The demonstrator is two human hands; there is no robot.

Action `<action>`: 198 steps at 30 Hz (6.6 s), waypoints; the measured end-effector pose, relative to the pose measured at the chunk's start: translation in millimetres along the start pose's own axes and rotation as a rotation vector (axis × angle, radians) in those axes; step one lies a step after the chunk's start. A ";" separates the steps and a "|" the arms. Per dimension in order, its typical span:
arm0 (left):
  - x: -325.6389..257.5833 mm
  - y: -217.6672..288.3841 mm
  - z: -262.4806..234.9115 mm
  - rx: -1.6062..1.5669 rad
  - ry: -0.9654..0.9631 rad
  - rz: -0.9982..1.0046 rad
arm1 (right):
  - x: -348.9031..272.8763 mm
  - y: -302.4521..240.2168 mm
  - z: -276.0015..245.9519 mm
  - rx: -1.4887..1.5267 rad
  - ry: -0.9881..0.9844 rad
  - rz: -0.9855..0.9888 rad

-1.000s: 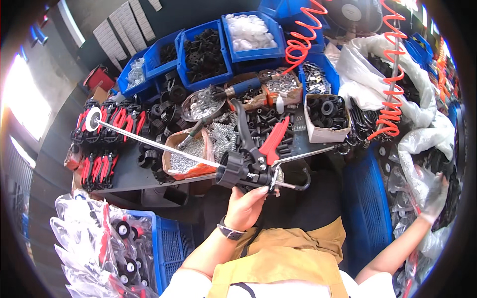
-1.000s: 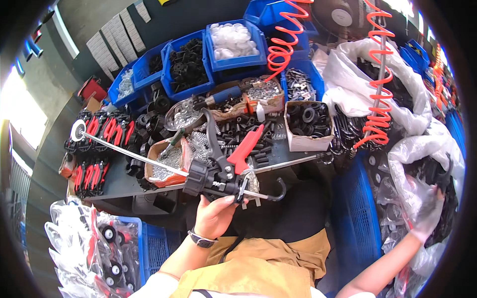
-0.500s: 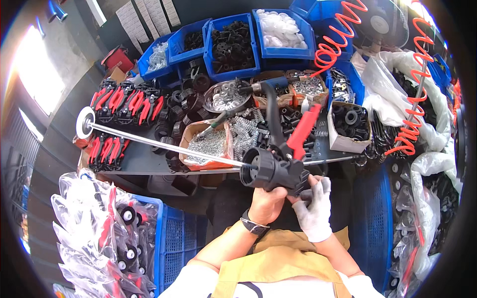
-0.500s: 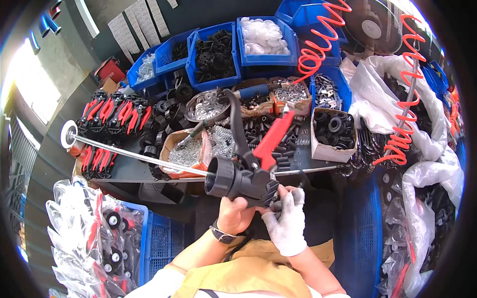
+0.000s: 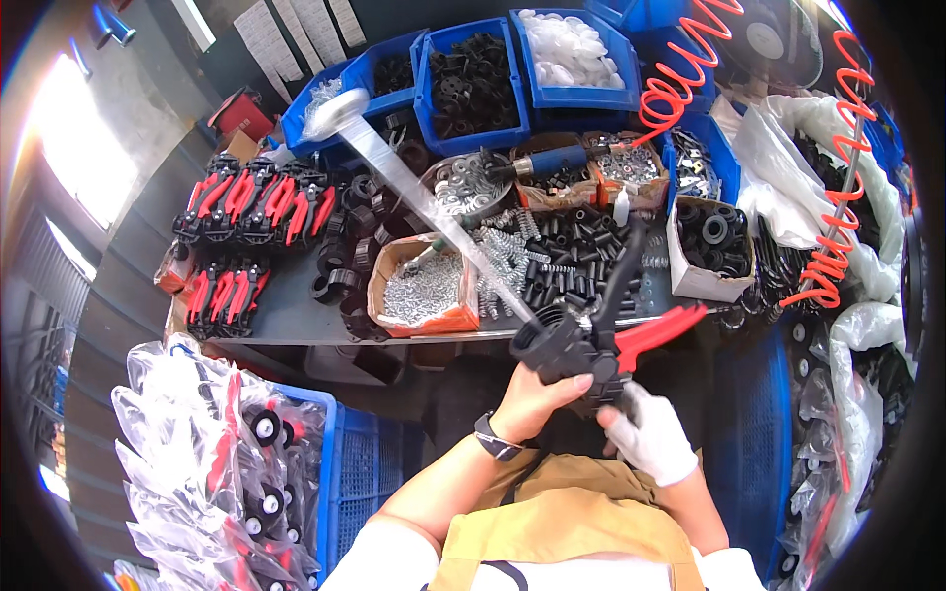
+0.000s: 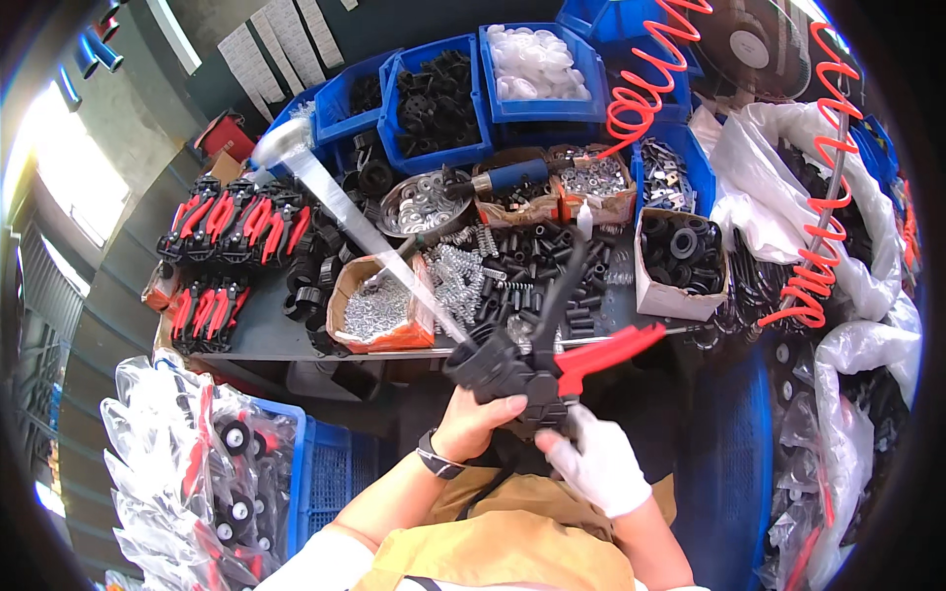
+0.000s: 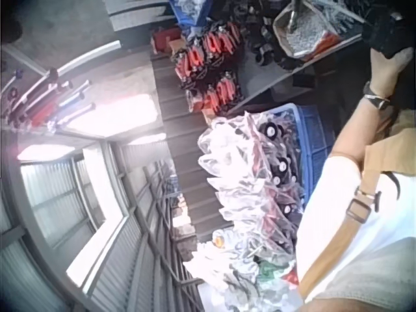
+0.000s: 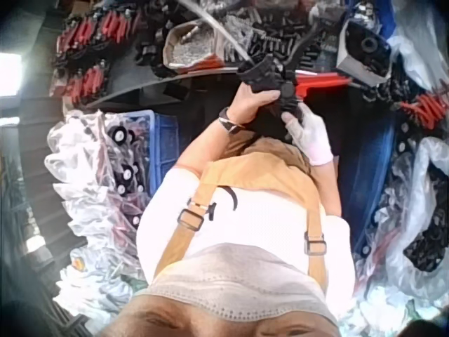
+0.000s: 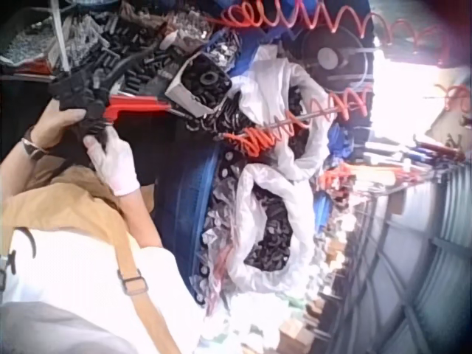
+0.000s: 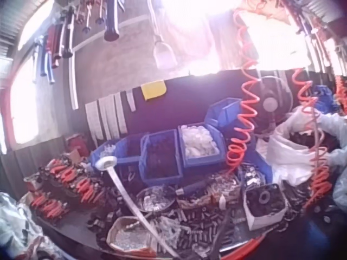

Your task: The person assembles various small mechanical components by applying lubricant from a tube to seal rings and securing parts with a pneumatic screwdriver.

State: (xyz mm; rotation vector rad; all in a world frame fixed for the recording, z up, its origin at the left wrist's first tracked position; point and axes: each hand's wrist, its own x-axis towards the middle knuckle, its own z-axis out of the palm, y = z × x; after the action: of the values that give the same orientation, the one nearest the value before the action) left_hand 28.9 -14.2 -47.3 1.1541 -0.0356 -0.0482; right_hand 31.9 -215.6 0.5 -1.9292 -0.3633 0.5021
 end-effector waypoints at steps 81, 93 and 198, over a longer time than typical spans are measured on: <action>5.8 14.2 -33.3 0.179 0.175 -0.265 | 100.2 -91.4 29.2 0.518 0.455 -1.072; 19.0 1.4 -28.9 0.379 0.139 -0.124 | 111.3 -85.2 39.8 0.594 0.442 -0.904; -8.8 11.2 -15.6 0.014 0.628 0.448 | 22.1 -66.7 4.9 0.724 0.229 -1.144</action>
State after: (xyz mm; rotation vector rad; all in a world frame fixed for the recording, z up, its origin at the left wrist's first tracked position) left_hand 21.2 5.1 -43.3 1.1109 0.2629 0.7107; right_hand 47.0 -175.1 56.1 -0.8340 -0.8940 -0.3242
